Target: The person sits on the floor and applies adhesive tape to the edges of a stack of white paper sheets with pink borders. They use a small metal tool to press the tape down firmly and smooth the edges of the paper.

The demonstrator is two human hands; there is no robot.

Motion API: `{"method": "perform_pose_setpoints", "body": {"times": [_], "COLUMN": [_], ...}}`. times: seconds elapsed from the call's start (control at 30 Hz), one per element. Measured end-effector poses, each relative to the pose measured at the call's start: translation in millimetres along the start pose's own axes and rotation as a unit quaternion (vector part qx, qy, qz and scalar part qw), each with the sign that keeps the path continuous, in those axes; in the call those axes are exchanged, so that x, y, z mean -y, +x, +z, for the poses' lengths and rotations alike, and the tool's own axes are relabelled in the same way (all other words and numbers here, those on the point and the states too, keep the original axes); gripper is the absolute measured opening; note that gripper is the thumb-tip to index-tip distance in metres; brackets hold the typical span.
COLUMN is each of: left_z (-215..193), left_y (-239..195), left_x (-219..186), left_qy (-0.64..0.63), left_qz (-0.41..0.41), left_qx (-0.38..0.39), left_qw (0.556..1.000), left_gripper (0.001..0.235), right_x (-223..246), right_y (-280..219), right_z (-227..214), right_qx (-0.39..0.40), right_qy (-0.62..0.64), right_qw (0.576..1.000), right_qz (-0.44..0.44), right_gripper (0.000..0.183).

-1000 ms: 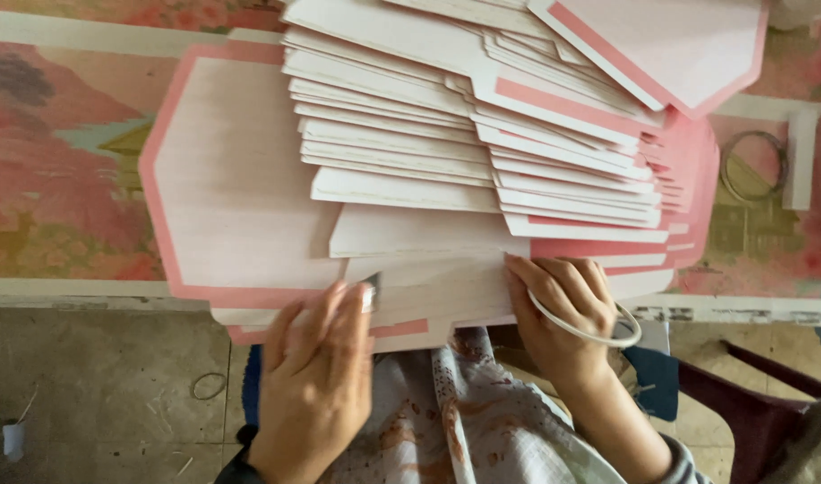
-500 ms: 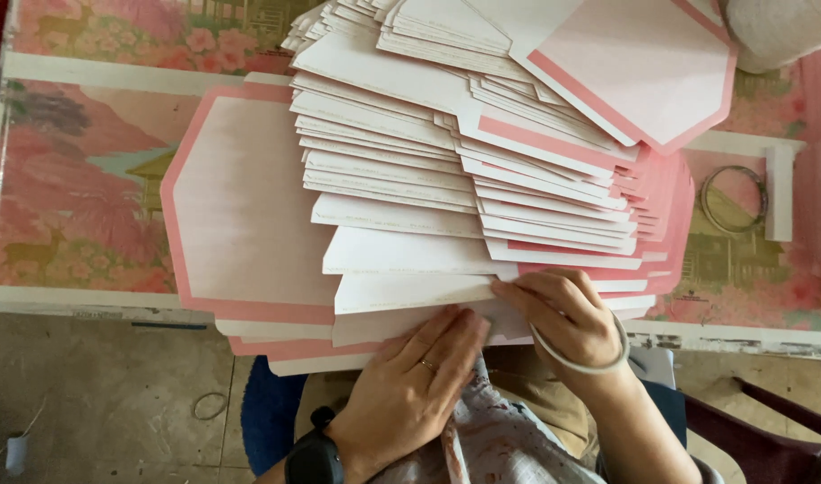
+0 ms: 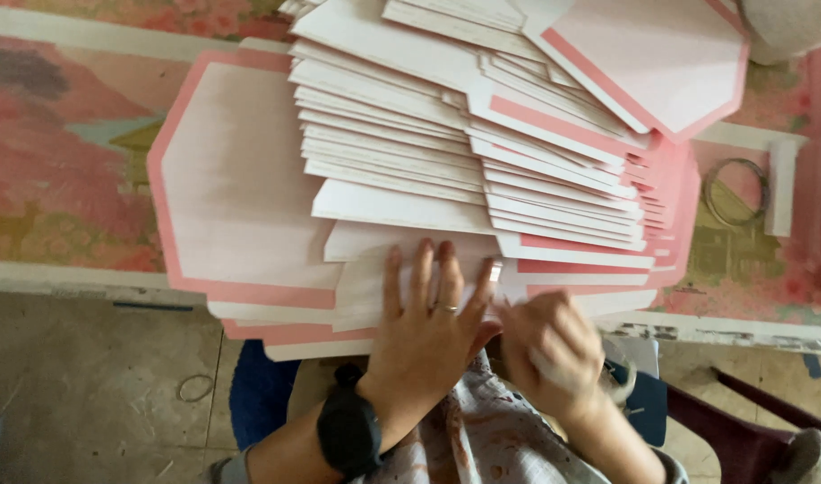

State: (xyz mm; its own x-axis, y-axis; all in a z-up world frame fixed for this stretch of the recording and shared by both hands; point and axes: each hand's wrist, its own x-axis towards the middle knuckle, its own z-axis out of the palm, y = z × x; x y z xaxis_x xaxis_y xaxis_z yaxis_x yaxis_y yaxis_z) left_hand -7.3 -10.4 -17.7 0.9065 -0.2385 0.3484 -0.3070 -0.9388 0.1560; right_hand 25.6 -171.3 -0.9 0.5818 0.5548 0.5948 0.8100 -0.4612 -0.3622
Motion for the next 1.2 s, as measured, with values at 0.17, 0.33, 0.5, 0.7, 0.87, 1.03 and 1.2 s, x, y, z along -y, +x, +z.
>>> {"method": "perform_pose_setpoints", "body": {"times": [0.17, 0.33, 0.5, 0.7, 0.87, 1.03, 1.2], "left_z": [-30.2, -38.4, -34.6, -31.2, -43.4, -30.4, -22.9], "left_y": [-20.5, -72.3, -78.7, -78.3, -68.1, -41.6, -0.4], "left_x": [39.6, 70.7, 73.0, 71.1, 57.6, 35.7, 5.0], "left_qy": [-0.141, -0.162, -0.157, -0.106, -0.04, -0.078, -0.207], "left_qz": [-0.005, -0.073, -0.04, -0.058, -0.077, -0.034, 0.075], "left_qx": [-0.032, -0.089, -0.098, -0.077, -0.044, -0.022, -0.06], "left_qw": [0.989, 0.98, 0.982, 0.99, 0.995, 0.996, 0.974], "left_gripper": [0.04, 0.045, 0.031, 0.039, 0.042, 0.054, 0.049], "right_x": [39.4, 44.9, 44.4, 20.5, 4.5, 6.6, 5.3], "right_y": [36.9, 44.7, 48.9, 28.5, 9.8, 13.7, 15.2], "right_z": [12.2, 45.4, 58.9, 16.7, 12.3, 16.0, 6.7], "right_qx": [0.006, 0.059, 0.057, -0.016, -0.013, -0.015, 0.033], "right_qy": [0.154, 0.182, 0.133, -0.04, -0.115, -0.118, -0.146], "right_qw": [0.986, 0.962, 0.983, 0.991, 0.988, 0.989, 0.988], "right_qz": [0.063, 0.195, 0.116, 0.13, 0.103, 0.087, 0.037], "right_gripper": [0.016, 0.018, 0.023, 0.013, 0.015, 0.012, 0.016]}}
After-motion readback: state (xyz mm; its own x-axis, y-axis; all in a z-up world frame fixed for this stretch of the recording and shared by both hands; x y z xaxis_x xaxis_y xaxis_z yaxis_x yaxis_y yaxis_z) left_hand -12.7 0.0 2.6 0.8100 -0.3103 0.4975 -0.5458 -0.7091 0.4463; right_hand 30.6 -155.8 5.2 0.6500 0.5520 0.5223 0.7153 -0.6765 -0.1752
